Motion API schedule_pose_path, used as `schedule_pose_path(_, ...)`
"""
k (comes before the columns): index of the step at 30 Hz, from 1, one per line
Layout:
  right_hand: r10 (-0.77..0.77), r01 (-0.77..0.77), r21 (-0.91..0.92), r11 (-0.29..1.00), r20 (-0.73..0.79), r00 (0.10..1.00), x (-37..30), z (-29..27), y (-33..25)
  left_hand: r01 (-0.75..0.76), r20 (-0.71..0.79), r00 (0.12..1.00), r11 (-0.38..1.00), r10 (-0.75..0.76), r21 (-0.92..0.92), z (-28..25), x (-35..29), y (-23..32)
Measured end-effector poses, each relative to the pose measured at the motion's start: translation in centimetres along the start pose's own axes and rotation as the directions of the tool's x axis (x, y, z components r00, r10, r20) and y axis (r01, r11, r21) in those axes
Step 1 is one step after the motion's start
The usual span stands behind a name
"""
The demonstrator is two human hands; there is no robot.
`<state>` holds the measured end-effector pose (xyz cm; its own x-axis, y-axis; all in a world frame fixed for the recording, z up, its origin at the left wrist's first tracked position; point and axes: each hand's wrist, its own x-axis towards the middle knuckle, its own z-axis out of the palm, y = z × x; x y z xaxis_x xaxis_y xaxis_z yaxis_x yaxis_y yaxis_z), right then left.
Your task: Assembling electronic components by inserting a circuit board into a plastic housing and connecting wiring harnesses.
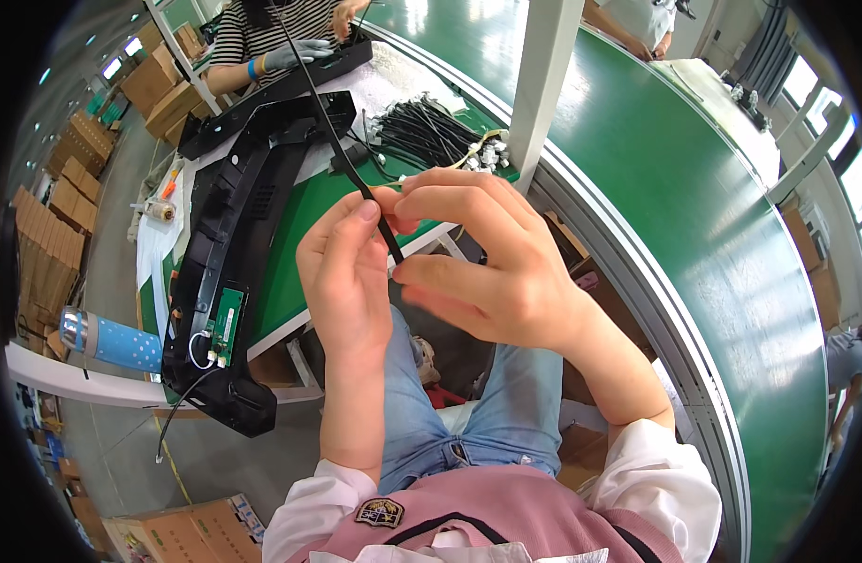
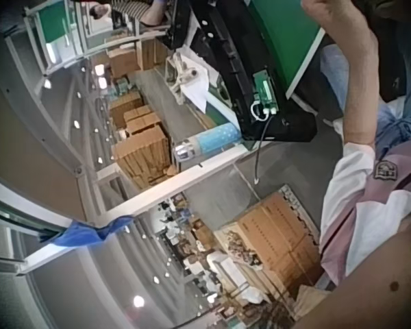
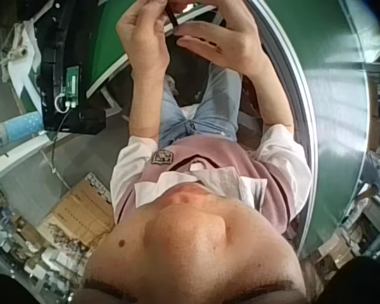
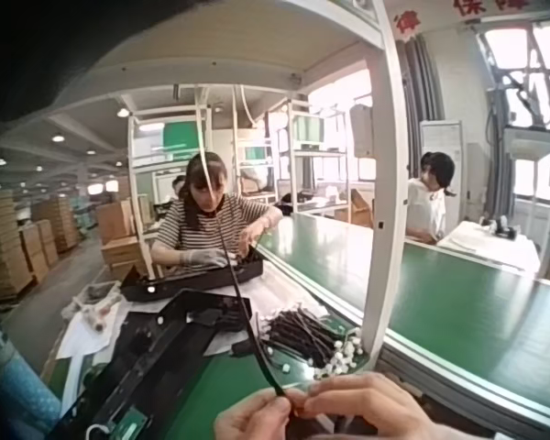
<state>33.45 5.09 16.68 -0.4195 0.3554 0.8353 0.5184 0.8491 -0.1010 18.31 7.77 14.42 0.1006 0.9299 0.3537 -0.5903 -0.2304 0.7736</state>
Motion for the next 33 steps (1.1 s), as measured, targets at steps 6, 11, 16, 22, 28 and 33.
schedule_pose_path(6,0.385,-0.374,0.295,0.879,0.022,0.923,2.5,-0.2,0.5,-0.014,-0.062,0.998,0.992,0.022,0.129,-0.3,-0.2,0.0)
schedule_pose_path(11,0.429,-0.401,0.257,0.879,-0.061,0.901,3.7,2.9,0.4,-0.106,-0.026,0.994,0.991,0.108,0.082,-2.0,-0.3,-0.9)
schedule_pose_path(16,-0.169,0.129,-0.120,0.984,-0.440,0.882,2.4,5.2,0.7,0.192,-0.266,0.918,0.918,-0.293,-0.346,-2.1,-1.9,-2.0)
schedule_pose_path(22,0.423,-0.394,0.154,0.906,-0.336,0.842,3.2,4.2,0.4,0.309,0.077,0.949,0.865,-0.305,-0.395,-4.4,-3.5,-3.1)
schedule_pose_path(28,0.428,-0.408,0.271,0.872,-0.018,0.903,0.1,3.0,1.5,0.208,0.096,0.978,0.829,-0.185,-0.520,-4.2,-3.5,-1.3)
schedule_pose_path(33,0.403,-0.427,0.370,0.825,0.144,0.904,0.0,2.6,-0.4,0.144,0.133,0.986,0.924,-0.103,-0.354,-4.8,-3.7,-1.4)
